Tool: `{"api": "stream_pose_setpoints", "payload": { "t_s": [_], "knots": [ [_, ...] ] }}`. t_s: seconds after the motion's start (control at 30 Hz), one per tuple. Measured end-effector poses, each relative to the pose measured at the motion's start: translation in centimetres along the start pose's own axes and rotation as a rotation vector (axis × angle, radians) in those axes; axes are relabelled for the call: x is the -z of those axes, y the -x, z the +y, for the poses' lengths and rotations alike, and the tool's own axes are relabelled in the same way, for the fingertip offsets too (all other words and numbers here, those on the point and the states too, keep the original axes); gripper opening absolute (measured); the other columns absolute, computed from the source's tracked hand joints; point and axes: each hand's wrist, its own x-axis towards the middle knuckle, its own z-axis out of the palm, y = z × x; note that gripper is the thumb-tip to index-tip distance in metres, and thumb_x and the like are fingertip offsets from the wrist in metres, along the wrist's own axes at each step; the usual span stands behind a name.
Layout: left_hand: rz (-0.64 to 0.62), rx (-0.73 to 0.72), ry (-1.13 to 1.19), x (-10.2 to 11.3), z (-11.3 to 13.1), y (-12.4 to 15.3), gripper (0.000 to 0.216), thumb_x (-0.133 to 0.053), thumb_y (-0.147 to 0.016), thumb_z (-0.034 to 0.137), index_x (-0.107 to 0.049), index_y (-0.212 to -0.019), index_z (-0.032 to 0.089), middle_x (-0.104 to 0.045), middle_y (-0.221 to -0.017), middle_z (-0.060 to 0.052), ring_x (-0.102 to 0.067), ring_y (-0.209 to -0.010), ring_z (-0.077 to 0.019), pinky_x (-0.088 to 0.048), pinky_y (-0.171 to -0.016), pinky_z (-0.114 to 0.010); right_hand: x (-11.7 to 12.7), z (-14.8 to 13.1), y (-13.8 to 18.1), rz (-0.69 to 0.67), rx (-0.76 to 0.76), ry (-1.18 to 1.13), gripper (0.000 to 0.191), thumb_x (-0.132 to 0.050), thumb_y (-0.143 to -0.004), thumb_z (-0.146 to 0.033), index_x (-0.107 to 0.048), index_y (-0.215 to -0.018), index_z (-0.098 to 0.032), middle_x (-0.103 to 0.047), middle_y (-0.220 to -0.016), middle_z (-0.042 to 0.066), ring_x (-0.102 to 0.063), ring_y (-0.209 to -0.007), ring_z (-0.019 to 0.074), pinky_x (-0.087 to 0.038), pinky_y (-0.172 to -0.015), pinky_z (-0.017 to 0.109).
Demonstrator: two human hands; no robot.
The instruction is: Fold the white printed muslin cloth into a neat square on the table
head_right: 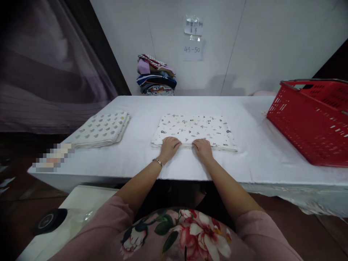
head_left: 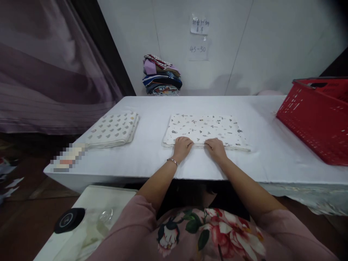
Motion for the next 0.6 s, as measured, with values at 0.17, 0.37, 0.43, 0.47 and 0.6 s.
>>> {"api": "stream_pose_setpoints", "payload": {
  "t_s": [0.17,0.37,0.43,0.47,0.6],
  "knots": [
    [0.004,-0.017,-0.014,0.2,0.5,0.1,0.019,-0.050,-0.090,0.023,-0.069,-0.087,0.024,-0.066,-0.096,-0.002,-0.053,-0.097,-0.0178,-0.037,-0.092,-0.038,0.0,-0.2,0.0,-0.007,-0.010,0.006,0.023,-0.044,-0.092,-0.024,-0.067,-0.093,-0.020,-0.068,-0.103,0.007,-0.054,-0.097,0.0229,-0.035,-0.086,0.036],
    [0.014,-0.237,-0.092,-0.5,1.6,0.1,0.020,-0.047,-0.091,0.020,-0.067,-0.089,0.023,-0.063,-0.114,-0.002,-0.049,-0.111,-0.0191,-0.036,-0.096,-0.038,-0.2,-0.2,-0.1,-0.031,-0.030,0.055,0.022,-0.042,-0.093,-0.023,-0.064,-0.093,-0.018,-0.067,-0.100,0.007,-0.053,-0.094,0.0222,-0.034,-0.083,0.034],
    [0.003,-0.257,-0.107,-0.8,2.0,-0.2,0.020,-0.048,-0.091,0.019,-0.067,-0.087,0.023,-0.063,-0.115,-0.003,-0.049,-0.112,-0.0191,-0.036,-0.097,-0.038,-0.3,-0.1,-0.1,-0.033,-0.031,0.069,0.022,-0.041,-0.093,-0.023,-0.063,-0.092,-0.018,-0.067,-0.099,0.007,-0.053,-0.092,0.0221,-0.034,-0.082,0.034],
    [-0.001,-0.249,-0.113,-0.9,2.1,-0.3,0.020,-0.048,-0.091,0.020,-0.067,-0.088,0.023,-0.063,-0.115,-0.003,-0.049,-0.112,-0.0193,-0.036,-0.097,-0.039,-0.3,-0.1,-0.1,-0.031,-0.029,0.074,0.022,-0.041,-0.093,-0.023,-0.063,-0.093,-0.018,-0.067,-0.099,0.007,-0.053,-0.092,0.0220,-0.034,-0.082,0.033],
    [-0.033,-0.192,-0.123,-1.3,2.3,-0.8,0.017,-0.051,-0.089,0.020,-0.068,-0.092,0.023,-0.063,-0.115,-0.004,-0.050,-0.112,-0.0204,-0.036,-0.096,-0.039,-0.4,-0.2,0.0,-0.017,-0.022,0.095,0.022,-0.040,-0.094,-0.023,-0.062,-0.093,-0.018,-0.067,-0.098,0.007,-0.053,-0.090,0.0223,-0.034,-0.081,0.033]
  ]
}}
